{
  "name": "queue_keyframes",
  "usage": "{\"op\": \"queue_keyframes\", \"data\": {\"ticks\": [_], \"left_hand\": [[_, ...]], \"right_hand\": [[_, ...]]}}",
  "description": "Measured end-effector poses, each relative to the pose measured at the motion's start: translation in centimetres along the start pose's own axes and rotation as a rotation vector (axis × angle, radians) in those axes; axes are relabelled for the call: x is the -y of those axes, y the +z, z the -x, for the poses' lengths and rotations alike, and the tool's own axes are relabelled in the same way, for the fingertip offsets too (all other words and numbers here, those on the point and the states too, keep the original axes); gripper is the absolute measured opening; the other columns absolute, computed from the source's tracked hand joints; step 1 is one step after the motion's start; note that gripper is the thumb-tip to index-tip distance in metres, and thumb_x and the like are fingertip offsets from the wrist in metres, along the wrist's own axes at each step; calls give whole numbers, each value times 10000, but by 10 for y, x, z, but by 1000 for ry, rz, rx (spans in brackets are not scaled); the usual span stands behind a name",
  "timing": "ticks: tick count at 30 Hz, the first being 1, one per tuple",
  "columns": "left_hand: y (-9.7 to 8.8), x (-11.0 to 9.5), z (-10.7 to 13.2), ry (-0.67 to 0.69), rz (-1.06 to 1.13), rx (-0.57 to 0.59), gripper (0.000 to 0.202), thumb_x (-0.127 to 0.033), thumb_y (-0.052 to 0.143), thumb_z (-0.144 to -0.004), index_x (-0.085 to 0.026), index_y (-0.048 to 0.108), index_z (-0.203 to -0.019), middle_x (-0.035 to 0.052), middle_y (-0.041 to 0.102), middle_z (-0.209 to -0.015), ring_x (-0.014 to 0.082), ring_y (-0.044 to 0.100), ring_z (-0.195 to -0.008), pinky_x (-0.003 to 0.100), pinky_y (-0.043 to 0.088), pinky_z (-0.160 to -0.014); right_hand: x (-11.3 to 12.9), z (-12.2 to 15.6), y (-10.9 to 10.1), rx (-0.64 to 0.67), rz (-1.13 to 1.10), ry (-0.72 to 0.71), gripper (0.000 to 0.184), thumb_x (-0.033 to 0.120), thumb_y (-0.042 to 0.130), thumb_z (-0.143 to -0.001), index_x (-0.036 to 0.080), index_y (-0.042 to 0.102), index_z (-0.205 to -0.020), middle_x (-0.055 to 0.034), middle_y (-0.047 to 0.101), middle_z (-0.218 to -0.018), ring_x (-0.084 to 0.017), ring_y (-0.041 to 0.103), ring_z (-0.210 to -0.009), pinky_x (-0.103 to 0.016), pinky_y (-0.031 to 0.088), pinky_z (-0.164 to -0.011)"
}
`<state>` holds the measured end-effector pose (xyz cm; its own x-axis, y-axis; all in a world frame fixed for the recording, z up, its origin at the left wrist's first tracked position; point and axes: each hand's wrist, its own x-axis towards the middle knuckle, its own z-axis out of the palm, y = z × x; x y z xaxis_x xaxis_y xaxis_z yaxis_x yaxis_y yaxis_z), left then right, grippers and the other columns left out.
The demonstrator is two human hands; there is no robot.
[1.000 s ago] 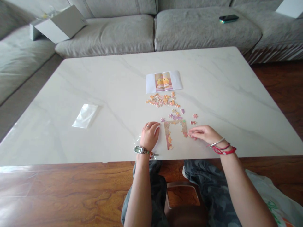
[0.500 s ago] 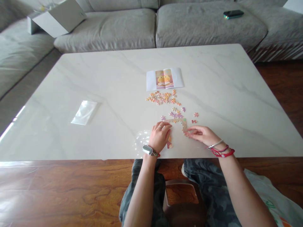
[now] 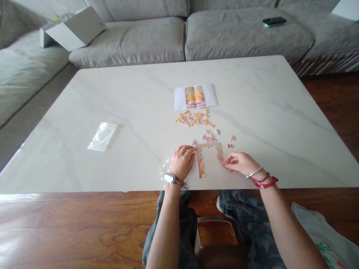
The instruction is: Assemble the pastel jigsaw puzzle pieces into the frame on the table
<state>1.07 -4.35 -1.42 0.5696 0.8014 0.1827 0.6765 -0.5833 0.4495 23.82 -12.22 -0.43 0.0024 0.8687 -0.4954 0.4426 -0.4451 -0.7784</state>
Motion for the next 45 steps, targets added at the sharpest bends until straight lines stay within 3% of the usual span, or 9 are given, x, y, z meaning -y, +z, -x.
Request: {"op": "queue_keyframes", "data": {"ticks": [9,15,20,23,29,34,37,41,45], "left_hand": [[1,4,2,-10,-5,-5,235,-187,389,-813,-204,550,-982,47,565,-985,172,473,-951,344,404,-815],[0,4,2,-7,-2,-3,235,-189,388,-813,-201,549,-984,49,565,-989,173,474,-951,347,405,-816],[-2,3,2,-17,-3,-2,234,-193,385,-814,-200,553,-977,49,568,-981,173,479,-945,347,408,-812],[-2,3,2,-20,-3,-6,232,-197,382,-816,-204,551,-976,47,567,-982,174,478,-949,347,407,-812],[-1,4,2,-24,4,-6,233,-191,384,-814,-209,551,-977,46,565,-982,174,482,-942,352,408,-811],[-2,6,1,-37,7,-20,228,-184,388,-811,-206,550,-970,49,567,-979,173,486,-940,357,411,-810],[-4,10,-1,-54,0,-28,224,-180,384,-813,-201,551,-961,47,570,-977,172,487,-938,352,415,-804],[-5,19,-5,-63,0,-52,220,-173,388,-809,-203,550,-956,49,572,-971,173,491,-936,358,416,-811],[-4,27,-11,-79,18,-97,217,-173,397,-802,-198,548,-956,52,568,-972,175,493,-932,358,421,-815]], "right_hand": [[3,1,-5,20,149,-58,293,435,515,-680,157,602,-651,-16,623,-601,-116,547,-546,-208,388,-530],[10,5,-4,115,205,44,336,458,481,-687,154,583,-588,-1,572,-518,-64,424,-382,-198,315,-417],[9,6,-3,157,300,134,325,469,523,-640,161,586,-557,-2,568,-495,-67,407,-361,-205,293,-390],[6,7,-4,94,355,102,279,452,579,-592,174,600,-596,6,578,-522,-89,467,-438,-207,328,-441],[9,7,5,-174,482,-60,239,375,612,-585,191,572,-733,14,579,-590,-113,512,-547,-218,363,-527],[18,10,18,-171,580,-63,44,231,580,-615,195,557,-601,-5,583,-553,-124,514,-534,-231,338,-513],[19,10,17,-126,529,-117,66,190,563,-607,195,529,-551,-6,594,-562,-126,521,-536,-233,351,-516],[12,1,-3,-30,184,-136,52,232,537,-635,189,553,-611,-3,621,-603,-120,554,-550,-219,395,-512],[-2,-9,-32,-265,-37,-50,204,330,489,-694,177,595,-777,-40,653,-690,-123,565,-549,-205,375,-416]]}}
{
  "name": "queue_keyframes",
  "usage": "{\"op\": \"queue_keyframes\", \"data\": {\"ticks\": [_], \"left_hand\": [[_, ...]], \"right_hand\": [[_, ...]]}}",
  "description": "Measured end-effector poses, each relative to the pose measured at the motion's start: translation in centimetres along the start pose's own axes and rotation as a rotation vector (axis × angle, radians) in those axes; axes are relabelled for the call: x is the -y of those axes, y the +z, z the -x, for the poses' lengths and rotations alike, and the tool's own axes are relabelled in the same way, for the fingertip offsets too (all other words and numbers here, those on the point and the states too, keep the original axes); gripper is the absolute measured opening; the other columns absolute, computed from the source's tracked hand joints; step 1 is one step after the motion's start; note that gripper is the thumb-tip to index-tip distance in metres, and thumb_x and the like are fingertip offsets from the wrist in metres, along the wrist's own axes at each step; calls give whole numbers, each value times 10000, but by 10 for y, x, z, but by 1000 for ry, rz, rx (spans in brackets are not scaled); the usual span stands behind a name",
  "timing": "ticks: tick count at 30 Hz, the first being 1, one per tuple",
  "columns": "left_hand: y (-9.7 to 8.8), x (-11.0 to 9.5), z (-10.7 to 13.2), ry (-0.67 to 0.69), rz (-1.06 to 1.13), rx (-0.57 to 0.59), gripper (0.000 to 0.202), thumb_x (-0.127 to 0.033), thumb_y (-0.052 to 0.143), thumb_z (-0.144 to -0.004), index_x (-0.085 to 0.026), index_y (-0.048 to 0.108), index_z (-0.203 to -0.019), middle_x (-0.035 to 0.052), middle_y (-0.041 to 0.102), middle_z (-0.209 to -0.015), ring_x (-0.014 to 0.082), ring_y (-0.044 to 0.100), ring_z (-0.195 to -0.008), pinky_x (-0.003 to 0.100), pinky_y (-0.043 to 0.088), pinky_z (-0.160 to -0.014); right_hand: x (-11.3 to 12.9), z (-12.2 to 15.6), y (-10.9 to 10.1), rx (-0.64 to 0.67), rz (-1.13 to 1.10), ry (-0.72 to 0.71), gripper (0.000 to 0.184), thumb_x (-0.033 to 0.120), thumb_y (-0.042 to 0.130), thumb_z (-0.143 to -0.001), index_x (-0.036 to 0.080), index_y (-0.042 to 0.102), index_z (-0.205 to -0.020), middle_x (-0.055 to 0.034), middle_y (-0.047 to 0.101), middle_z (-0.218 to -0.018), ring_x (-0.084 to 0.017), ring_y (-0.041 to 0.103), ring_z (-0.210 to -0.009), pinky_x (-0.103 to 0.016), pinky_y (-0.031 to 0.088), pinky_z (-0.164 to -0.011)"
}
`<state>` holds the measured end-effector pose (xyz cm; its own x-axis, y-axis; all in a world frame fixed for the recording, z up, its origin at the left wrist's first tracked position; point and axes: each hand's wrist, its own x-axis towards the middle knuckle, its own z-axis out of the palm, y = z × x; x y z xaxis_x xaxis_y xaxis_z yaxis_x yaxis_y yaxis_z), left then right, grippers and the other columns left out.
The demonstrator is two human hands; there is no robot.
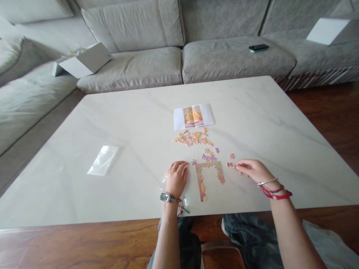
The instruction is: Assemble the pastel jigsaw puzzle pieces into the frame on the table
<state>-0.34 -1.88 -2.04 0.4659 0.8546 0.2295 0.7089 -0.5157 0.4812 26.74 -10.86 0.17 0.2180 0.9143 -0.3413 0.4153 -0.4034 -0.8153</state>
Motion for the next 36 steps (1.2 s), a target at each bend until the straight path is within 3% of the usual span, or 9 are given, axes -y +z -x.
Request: {"op": "queue_keyframes", "data": {"ticks": [4,10,14,19,26,36], "left_hand": [[2,2,-3,3,7,-18,214,-178,402,-799,-205,551,-950,51,566,-964,180,496,-924,361,425,-812],[3,3,-2,-1,1,-11,214,-185,403,-799,-200,552,-952,52,568,-965,176,495,-925,359,413,-838],[4,1,-2,-1,-7,-7,210,-186,404,-797,-200,557,-940,52,575,-958,178,500,-919,364,415,-830],[3,1,-2,11,-1,-14,213,-183,399,-796,-207,558,-935,49,576,-954,178,509,-907,363,422,-812],[2,-1,-1,-1,12,12,215,-187,402,-796,-199,558,-943,57,570,-971,181,496,-919,367,416,-823],[-4,7,5,-16,44,-19,222,-165,408,-790,-205,558,-949,54,571,-964,175,497,-920,368,422,-823]], "right_hand": [[-16,-7,-12,-218,121,31,235,364,539,-665,191,574,-820,-20,643,-641,-127,560,-534,-226,419,-462],[-30,-14,-7,-285,223,-67,171,313,485,-716,200,602,-770,-29,641,-718,-147,591,-653,-275,461,-628],[-28,-20,-7,-367,342,-228,222,250,460,-728,190,622,-866,-61,599,-802,-161,564,-698,-301,456,-666],[-14,-29,1,-507,487,-286,293,306,512,-713,164,596,-955,-91,538,-869,-185,521,-746,-325,443,-695],[-2,-36,18,-439,594,-283,121,237,491,-736,184,600,-734,-80,527,-824,-187,508,-793,-305,408,-714],[-14,-36,16,-388,557,-396,120,186,462,-737,183,573,-781,-68,595,-801,-196,516,-802,-314,402,-728]]}}
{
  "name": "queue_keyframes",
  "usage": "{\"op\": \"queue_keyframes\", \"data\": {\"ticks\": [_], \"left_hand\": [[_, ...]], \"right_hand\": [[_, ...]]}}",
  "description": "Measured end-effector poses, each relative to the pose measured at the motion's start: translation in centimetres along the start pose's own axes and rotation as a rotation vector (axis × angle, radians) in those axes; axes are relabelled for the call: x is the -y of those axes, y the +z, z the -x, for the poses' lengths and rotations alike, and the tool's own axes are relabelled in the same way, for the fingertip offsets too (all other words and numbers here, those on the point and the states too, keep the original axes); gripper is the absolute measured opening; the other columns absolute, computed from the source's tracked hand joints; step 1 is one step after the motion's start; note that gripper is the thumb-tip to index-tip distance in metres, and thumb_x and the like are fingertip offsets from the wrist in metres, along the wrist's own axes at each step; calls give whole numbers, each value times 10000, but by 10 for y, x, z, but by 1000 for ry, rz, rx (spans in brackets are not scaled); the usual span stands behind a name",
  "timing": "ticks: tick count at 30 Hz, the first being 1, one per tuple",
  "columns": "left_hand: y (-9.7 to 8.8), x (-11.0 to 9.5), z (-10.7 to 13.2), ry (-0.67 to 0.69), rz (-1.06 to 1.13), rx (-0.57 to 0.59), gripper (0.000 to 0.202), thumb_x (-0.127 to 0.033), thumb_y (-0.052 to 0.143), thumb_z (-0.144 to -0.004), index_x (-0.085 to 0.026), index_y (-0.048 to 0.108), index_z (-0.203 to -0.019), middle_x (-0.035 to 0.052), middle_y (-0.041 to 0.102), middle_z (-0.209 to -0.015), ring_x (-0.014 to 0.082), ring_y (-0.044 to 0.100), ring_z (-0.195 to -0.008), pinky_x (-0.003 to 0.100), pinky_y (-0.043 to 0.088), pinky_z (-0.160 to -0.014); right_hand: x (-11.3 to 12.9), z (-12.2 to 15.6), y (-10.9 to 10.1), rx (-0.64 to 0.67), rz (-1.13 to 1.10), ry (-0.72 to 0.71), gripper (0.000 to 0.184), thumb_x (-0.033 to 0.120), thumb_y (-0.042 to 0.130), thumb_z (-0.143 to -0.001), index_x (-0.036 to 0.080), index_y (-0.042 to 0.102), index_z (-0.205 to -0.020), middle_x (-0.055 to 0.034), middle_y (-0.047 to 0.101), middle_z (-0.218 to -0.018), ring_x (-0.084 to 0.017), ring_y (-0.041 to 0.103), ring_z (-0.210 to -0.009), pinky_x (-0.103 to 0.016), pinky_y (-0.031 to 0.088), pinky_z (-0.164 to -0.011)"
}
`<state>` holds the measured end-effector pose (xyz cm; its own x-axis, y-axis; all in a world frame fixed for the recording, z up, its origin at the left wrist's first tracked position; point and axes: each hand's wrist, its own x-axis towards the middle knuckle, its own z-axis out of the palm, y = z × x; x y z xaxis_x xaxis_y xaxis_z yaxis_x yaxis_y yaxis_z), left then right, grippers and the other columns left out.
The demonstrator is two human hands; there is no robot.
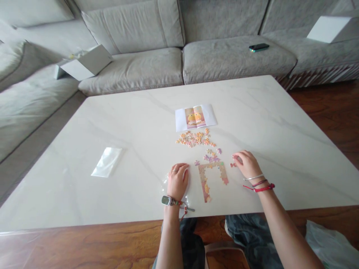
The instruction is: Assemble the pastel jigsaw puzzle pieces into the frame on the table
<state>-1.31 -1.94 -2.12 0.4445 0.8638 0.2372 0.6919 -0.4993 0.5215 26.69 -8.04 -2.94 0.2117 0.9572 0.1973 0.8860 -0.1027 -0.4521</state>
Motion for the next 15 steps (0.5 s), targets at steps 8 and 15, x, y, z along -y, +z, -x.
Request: {"op": "queue_keyframes", "data": {"ticks": [8,15], "left_hand": [[0,1,-4,-27,11,-42,207,-164,413,-788,-200,558,-931,60,567,-960,178,496,-927,378,424,-832],[4,-2,-9,-74,-8,-60,203,-173,419,-792,-195,565,-930,68,561,-989,195,473,-975,397,414,-840]], "right_hand": [[14,-8,0,-76,-61,-25,185,190,436,-756,166,580,-869,-79,590,-841,-186,527,-781,-315,425,-740],[39,-16,10,23,-21,-91,201,204,438,-774,192,600,-893,-70,578,-854,-177,522,-793,-298,419,-711]]}}
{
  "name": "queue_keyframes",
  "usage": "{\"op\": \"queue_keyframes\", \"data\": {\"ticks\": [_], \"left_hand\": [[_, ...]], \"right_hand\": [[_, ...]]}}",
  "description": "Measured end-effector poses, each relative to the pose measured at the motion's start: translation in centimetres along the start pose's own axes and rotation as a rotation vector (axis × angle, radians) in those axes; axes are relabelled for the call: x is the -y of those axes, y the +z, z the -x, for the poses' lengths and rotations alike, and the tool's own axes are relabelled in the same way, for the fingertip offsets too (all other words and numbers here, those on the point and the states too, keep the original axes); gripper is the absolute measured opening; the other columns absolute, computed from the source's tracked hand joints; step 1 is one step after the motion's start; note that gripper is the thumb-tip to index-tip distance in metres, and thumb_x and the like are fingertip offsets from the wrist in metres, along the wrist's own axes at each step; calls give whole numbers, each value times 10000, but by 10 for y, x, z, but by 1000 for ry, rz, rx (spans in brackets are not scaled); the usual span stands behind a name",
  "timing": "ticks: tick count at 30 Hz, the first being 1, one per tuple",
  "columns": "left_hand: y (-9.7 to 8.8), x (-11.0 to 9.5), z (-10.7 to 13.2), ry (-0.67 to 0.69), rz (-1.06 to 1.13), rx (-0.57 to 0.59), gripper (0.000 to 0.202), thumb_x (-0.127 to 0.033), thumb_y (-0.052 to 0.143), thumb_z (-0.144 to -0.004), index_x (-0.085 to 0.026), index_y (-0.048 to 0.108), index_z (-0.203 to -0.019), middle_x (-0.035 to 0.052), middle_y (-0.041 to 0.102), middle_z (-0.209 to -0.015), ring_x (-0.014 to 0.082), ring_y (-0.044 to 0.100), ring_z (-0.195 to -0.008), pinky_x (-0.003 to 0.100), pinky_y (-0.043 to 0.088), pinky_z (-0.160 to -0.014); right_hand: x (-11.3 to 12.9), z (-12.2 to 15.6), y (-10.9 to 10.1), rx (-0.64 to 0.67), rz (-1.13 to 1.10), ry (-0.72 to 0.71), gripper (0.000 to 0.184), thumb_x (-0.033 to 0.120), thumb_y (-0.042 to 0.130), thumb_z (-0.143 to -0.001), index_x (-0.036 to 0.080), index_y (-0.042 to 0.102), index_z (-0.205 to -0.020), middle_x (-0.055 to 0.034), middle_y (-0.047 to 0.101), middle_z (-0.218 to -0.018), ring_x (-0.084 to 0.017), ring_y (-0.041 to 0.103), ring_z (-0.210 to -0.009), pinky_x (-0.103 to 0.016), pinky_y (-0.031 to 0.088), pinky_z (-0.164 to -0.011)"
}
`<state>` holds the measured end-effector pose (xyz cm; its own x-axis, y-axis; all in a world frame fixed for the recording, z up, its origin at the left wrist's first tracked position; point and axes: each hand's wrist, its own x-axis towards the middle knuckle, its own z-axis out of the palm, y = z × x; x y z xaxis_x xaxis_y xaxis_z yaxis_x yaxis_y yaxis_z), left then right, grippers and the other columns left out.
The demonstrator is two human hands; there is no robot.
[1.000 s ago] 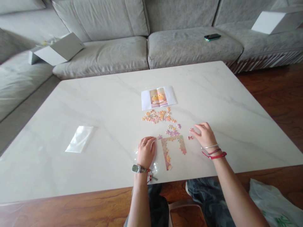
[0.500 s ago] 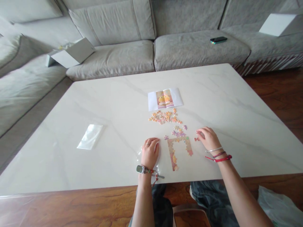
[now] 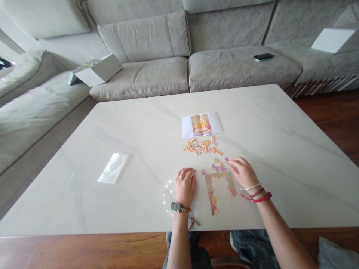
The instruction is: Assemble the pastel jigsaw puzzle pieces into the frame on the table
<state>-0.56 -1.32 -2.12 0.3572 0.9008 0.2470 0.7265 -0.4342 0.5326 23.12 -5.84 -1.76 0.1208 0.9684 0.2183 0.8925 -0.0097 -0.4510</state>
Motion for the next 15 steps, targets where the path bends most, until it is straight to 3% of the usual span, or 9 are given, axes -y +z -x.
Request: {"op": "queue_keyframes", "data": {"ticks": [3,9,15], "left_hand": [[1,1,-3,-1,3,-2,201,-171,423,-790,-193,568,-928,67,561,-989,194,471,-981,394,411,-847],[-1,7,-5,23,16,-26,194,-167,430,-785,-186,572,-915,67,561,-972,181,478,-958,364,420,-843],[-4,11,-4,37,17,-37,196,-162,435,-777,-182,572,-916,67,561,-963,182,483,-941,367,420,-836]], "right_hand": [[14,-7,9,7,40,-3,184,232,464,-769,196,602,-884,-70,569,-872,-173,521,-803,-296,404,-714],[30,-19,24,16,122,132,86,211,510,-727,177,587,-745,-69,558,-787,-175,517,-759,-290,383,-687],[32,-24,14,34,-142,194,75,142,491,-718,157,564,-715,-48,598,-719,-143,542,-681,-259,414,-654]]}}
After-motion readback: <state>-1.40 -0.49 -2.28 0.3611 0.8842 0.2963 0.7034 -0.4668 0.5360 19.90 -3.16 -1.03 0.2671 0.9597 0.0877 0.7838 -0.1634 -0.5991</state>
